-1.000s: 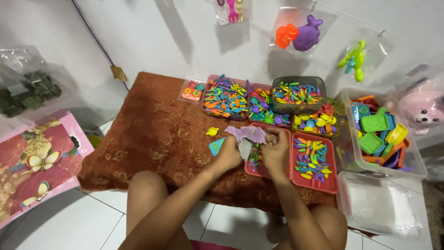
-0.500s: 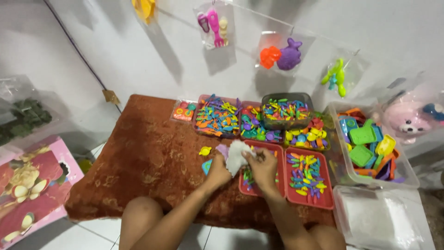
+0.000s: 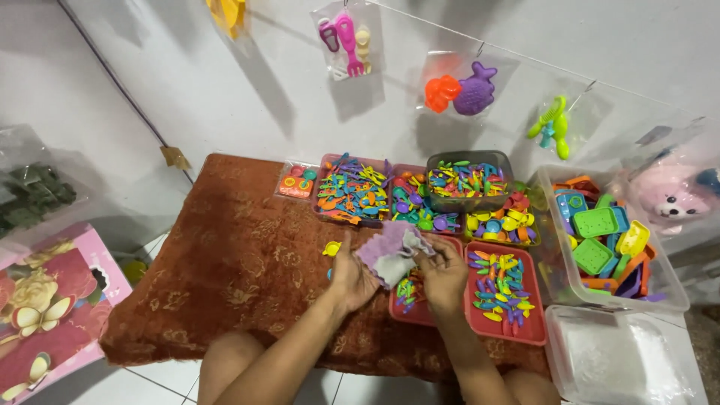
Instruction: Cleaning and sorting small plastic toys using a cloth
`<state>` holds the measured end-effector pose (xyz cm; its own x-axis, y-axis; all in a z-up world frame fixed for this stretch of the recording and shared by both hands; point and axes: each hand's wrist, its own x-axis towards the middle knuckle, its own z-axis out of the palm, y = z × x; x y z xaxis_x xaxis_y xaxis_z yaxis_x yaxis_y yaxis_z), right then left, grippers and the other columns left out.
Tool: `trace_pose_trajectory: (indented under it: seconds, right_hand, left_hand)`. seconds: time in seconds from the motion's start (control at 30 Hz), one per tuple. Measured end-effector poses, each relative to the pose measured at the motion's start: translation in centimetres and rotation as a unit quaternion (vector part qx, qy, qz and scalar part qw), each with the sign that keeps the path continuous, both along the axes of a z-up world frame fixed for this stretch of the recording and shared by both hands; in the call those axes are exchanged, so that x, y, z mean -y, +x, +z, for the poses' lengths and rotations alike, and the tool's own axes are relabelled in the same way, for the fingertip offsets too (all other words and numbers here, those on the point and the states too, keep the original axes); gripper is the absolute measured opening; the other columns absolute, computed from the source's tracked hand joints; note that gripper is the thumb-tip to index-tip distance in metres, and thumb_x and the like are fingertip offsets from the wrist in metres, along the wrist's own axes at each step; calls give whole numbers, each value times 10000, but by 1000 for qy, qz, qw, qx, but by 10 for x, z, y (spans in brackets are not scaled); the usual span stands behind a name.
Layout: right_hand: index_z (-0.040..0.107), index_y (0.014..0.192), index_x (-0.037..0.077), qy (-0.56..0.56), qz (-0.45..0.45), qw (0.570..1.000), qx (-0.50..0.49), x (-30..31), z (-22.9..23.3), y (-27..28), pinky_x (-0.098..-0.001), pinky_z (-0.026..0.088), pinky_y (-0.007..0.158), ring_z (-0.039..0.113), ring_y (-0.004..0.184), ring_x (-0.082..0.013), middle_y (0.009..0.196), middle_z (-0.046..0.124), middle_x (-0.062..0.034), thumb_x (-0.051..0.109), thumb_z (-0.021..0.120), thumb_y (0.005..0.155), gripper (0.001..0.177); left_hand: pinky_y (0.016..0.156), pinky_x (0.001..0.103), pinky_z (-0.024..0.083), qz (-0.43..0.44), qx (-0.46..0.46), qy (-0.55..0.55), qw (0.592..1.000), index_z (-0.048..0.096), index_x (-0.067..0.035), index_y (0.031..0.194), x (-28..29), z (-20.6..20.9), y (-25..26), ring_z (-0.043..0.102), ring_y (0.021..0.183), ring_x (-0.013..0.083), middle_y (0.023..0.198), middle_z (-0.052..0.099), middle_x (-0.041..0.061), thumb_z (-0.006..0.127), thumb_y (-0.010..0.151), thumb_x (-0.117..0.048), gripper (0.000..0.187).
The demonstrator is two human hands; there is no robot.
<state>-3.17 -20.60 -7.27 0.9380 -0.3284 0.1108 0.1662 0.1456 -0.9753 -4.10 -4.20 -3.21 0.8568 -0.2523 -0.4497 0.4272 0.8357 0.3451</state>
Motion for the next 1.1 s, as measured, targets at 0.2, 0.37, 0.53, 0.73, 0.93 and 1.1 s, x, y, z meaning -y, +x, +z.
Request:
trace_pose_trajectory:
  seconds: [0.2, 0.37, 0.53, 0.73, 0.93, 1.1]
  right_hand:
    - [765, 1023, 48, -64, -17, 998, -20, 9, -12, 6, -240, 596, 727, 680, 790, -125, 927, 694, -69, -36, 811, 807, 236]
    - [745, 1091, 32, -75, 30, 997, -7, 18, -32, 13, -206, 581, 697, 687, 782, -122, 910, 704, -88, -111, 791, 751, 372]
    - [742, 1012, 96, -177, 25, 984, -10, 10, 13, 1, -190, 451, 425, 553, 458, -69, 541, 563, -2, 4, 716, 877, 166]
    - [723, 1081, 38, -138, 66, 988, -33, 7, 12, -6, -235, 514, 436, 566, 530, -75, 701, 658, -62, -81, 619, 867, 266]
    - [724, 1035, 42, -164, 63, 984, -27, 15, 3, 1, -252, 511, 398, 623, 481, -127, 630, 682, -95, -24, 696, 865, 184]
    - [732, 834, 72, -179, 59, 981, -46, 14, 16, -10, -272, 436, 361, 544, 351, -148, 434, 582, -93, 36, 634, 912, 131]
  left_hand:
    - [759, 361, 620, -14, 117, 198, 973, 761, -16, 1031, 12, -35, 2, 760, 818, 262, 946, 775, 162, 703, 856, -265, 310]
    - [623, 251, 616, 10, 198, 359, 912, 801, -103, 995, 17, -75, 17, 740, 696, 138, 827, 783, 71, 890, 723, -90, 286]
    - [783, 302, 617, -9, 290, 373, 881, 787, -65, 1005, 23, -84, 21, 738, 793, 145, 892, 778, 71, 875, 717, 10, 311]
    - [713, 280, 611, 22, 245, 364, 898, 742, -11, 1028, 17, -47, 6, 719, 748, 136, 851, 743, 65, 773, 758, 47, 277]
    - [807, 331, 587, 14, 309, 384, 870, 764, -19, 1010, 14, -42, 1, 677, 800, 147, 873, 739, 70, 816, 788, -15, 228]
    - [735, 302, 561, 5, 294, 420, 859, 743, -32, 952, 28, -66, 6, 637, 730, 134, 762, 676, 45, 747, 825, -23, 128]
